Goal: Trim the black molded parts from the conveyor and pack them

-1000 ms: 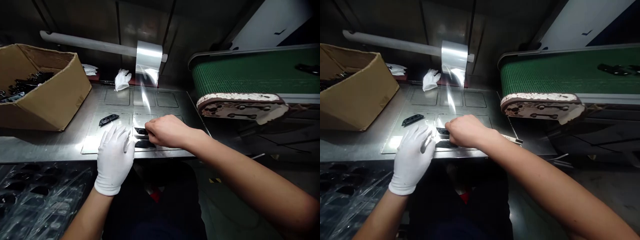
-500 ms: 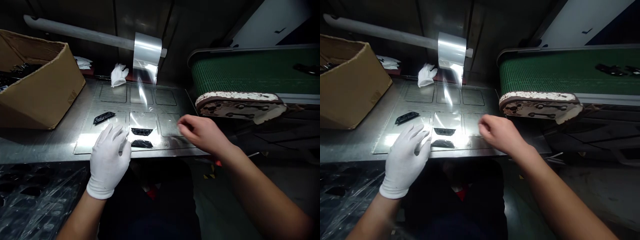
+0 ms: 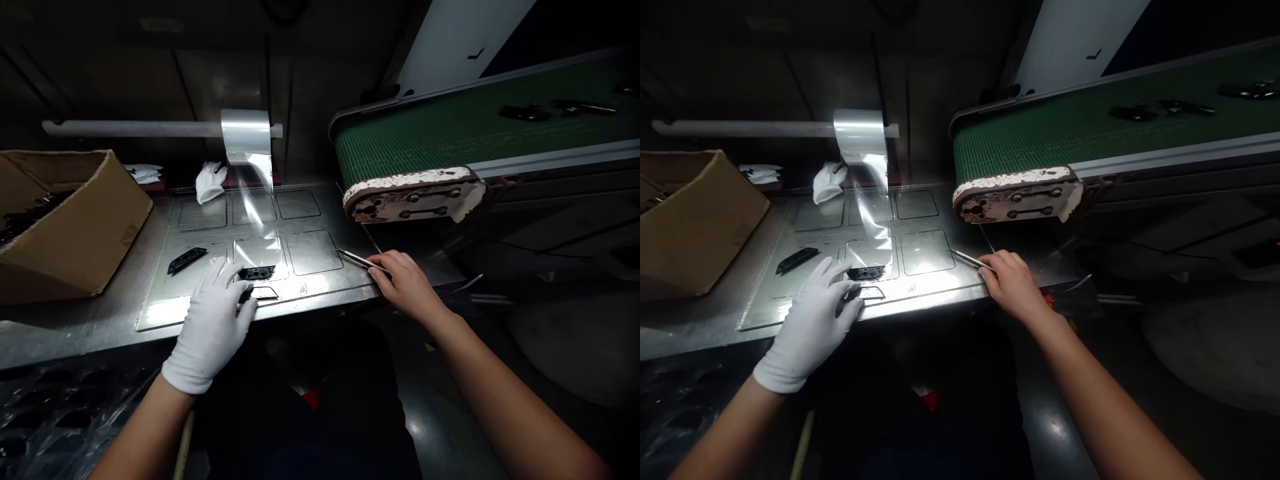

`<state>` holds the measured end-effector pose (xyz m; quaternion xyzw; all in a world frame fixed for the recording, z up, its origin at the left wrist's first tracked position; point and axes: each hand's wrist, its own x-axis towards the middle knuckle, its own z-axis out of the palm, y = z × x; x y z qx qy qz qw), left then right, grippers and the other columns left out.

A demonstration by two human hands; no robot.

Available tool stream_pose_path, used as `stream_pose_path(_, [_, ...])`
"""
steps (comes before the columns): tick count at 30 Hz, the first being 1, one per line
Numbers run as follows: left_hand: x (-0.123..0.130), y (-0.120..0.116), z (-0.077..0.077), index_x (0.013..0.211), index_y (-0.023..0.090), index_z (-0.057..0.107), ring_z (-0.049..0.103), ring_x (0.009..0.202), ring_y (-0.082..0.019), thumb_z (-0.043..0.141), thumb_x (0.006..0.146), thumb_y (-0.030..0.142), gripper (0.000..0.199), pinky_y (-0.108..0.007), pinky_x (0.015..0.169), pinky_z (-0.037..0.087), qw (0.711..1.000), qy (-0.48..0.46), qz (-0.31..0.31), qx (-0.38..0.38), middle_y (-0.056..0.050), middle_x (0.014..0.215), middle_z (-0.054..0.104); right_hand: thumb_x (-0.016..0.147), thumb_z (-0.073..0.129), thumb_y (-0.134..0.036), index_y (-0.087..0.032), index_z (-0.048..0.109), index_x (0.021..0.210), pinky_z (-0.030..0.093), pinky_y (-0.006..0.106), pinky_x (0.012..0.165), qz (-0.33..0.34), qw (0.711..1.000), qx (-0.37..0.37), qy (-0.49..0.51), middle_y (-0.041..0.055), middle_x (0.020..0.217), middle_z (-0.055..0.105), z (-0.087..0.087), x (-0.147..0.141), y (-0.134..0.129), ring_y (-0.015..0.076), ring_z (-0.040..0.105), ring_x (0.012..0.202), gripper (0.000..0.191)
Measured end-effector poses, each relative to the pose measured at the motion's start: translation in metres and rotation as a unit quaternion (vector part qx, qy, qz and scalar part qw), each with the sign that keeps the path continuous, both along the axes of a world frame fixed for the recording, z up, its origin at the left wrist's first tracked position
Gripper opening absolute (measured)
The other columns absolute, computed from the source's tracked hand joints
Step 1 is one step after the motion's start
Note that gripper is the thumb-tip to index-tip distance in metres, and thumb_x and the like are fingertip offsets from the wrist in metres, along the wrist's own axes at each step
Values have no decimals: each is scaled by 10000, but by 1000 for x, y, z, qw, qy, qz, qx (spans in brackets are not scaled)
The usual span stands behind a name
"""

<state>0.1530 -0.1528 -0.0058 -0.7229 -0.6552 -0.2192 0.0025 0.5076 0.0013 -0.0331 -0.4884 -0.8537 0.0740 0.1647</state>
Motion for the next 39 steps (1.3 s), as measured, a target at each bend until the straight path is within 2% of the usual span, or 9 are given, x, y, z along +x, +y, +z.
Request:
stream_pose_path(4, [1, 2, -2, 976, 194, 662, 521, 1279, -314, 714, 938, 306, 129, -525, 1109, 493, 1000, -2, 22, -12, -96, 1279, 623, 1030, 468, -416, -180, 691, 1180, 486, 442, 975, 5, 1000, 13, 22, 106, 1111, 693, -5, 3, 0, 276, 603, 1058, 358])
stream_pose_path(9, [-3, 6, -4, 946, 186, 701, 502, 1324, -323, 620, 1002, 276, 134, -550, 1147, 469, 999, 35, -10, 15, -101, 1353, 613, 1025, 486, -411, -188, 698, 1173, 489, 438, 957, 6, 999, 23, 42, 99, 1101, 697, -10, 4, 1, 271, 606, 1044, 341])
stream_pose_path(12, [-6, 11, -6, 902, 176, 697, 541, 1286, -312, 564, 1030, 264, 204, -547, 1168, 453, 998, 55, -23, 31, -104, 1299, 645, 1024, 494, -406, -189, 701, 1159, 490, 426, 942, 6, 998, 30, 56, 90, 1089, 697, -12, 4, 1, 262, 606, 1028, 328])
stream_pose_path(16, [-5, 15, -12, 904, 144, 670, 482, 1385, -371, 517, 1046, 234, 227, -564, 1184, 442, 996, 65, -12, 65, -138, 1293, 660, 1025, 497, -396, -187, 698, 1165, 491, 422, 947, 7, 997, 38, 74, 87, 1087, 694, -16, 5, 0, 258, 602, 1031, 323])
stream_pose_path(24, [12, 6, -23, 927, 163, 671, 469, 1411, -380, 569, 1024, 229, 156, -580, 1194, 434, 994, 57, -6, 97, -117, 1343, 647, 1015, 518, -373, -181, 704, 1162, 499, 455, 956, 1, 994, 50, 93, 98, 1070, 684, -21, 4, -2, 274, 597, 1027, 306])
stream_pose_path(28, [13, -2, -25, 1020, 190, 707, 446, 1448, -361, 614, 1005, 241, 107, -574, 1197, 439, 994, 48, -5, 99, -91, 1405, 624, 1010, 532, -359, -174, 703, 1150, 509, 459, 939, 4, 992, 56, 111, 101, 1053, 684, -17, 2, -6, 271, 605, 1010, 288])
stream_pose_path(33, [12, -16, -30, 1158, 201, 713, 463, 1444, -336, 655, 980, 232, 190, -551, 1201, 447, 996, 19, -13, 85, -108, 1432, 604, 1009, 541, -329, -179, 678, 1170, 509, 424, 966, 27, 988, 60, 138, 95, 1096, 679, -3, -16, -19, 248, 616, 1052, 260])
stream_pose_path(37, [8, -20, -26, 1222, 195, 685, 484, 1434, -307, 634, 995, 233, 236, -536, 1214, 443, 994, -42, 15, 102, -120, 1469, 574, 1016, 530, -303, -200, 661, 1187, 526, 353, 930, 99, 980, 1, 171, 84, 1161, 678, 17, -48, -27, 201, 655, 1053, 238])
stream_pose_path(39, [0, -18, -21, 1244, 203, 675, 477, 1450, -298, 623, 1007, 261, 249, -544, 1229, 429, 989, -79, 45, 114, -112, 1482, 568, 1027, 507, -301, -205, 657, 1202, 526, 345, 918, 152, 977, -37, 148, 76, 1168, 701, 28, -69, -29, 195, 672, 1045, 250])
